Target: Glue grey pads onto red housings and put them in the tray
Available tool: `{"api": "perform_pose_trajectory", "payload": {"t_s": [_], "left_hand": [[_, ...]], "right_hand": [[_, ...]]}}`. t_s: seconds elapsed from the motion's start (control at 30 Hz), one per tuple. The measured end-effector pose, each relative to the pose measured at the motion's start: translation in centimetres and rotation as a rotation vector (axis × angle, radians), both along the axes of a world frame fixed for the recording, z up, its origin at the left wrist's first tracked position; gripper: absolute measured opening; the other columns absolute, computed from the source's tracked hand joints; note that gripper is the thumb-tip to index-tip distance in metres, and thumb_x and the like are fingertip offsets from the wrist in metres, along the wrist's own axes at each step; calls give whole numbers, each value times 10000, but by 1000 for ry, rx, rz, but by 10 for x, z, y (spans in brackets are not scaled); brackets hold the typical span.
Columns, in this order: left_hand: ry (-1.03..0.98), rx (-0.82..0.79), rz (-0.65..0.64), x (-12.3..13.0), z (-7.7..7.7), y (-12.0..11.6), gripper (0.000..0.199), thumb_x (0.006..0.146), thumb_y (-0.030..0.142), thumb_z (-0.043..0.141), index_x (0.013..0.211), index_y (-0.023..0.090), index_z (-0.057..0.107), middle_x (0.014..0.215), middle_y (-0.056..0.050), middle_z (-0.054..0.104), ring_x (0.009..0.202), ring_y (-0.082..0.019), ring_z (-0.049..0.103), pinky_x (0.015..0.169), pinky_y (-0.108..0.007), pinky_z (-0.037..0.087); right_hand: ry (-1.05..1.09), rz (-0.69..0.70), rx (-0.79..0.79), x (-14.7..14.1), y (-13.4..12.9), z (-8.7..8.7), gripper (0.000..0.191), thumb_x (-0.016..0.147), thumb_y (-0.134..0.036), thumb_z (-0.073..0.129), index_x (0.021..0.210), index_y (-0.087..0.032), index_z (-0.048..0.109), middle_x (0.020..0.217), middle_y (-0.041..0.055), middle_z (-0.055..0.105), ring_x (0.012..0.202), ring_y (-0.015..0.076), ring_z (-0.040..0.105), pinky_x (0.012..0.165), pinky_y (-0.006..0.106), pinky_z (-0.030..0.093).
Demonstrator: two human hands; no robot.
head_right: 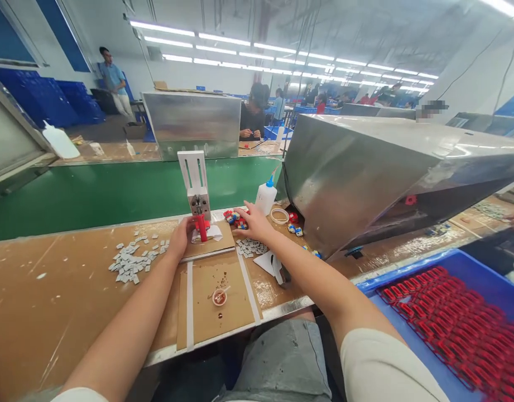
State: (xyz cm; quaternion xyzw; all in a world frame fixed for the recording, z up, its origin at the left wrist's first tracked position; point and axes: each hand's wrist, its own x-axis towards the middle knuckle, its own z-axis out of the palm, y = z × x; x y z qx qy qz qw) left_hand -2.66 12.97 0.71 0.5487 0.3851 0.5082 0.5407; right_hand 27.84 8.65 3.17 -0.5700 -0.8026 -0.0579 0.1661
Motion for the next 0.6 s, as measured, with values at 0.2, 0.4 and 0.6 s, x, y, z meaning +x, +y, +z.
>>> {"api": "perform_pose_trajectory", "payload": {"t_s": [0.2,0.4,0.6], "left_hand": [[-35,-25,19,-3,-7,3,759,945,809,457,1218,144,702,1196,-148,799,1137,-300,746,1101,-471,521],[-67,-48,19,-5,-12,2,721,958,816,456,1192,188,720,1216,-121,796,1170,-299,734,1121,-475,521],[-86,-65,13,-8,-10,3,742,925,852,473,1150,194,733,1188,-122,795,1196,-311,714,1152,-490,499]], "right_hand": [[39,-93,-107,-29,71,-3,489,1064,-581,532,1417,-259,639,1358,129,651,1229,271,645,1035,376,502],[30,-258,-166,-45,174,21,506,1081,-483,510,1496,-196,542,1401,176,610,1240,289,620,1009,368,503],[-78,-321,-278,-21,227,67,557,987,-551,661,1369,-145,674,1292,190,714,1166,329,685,979,423,551]]}}
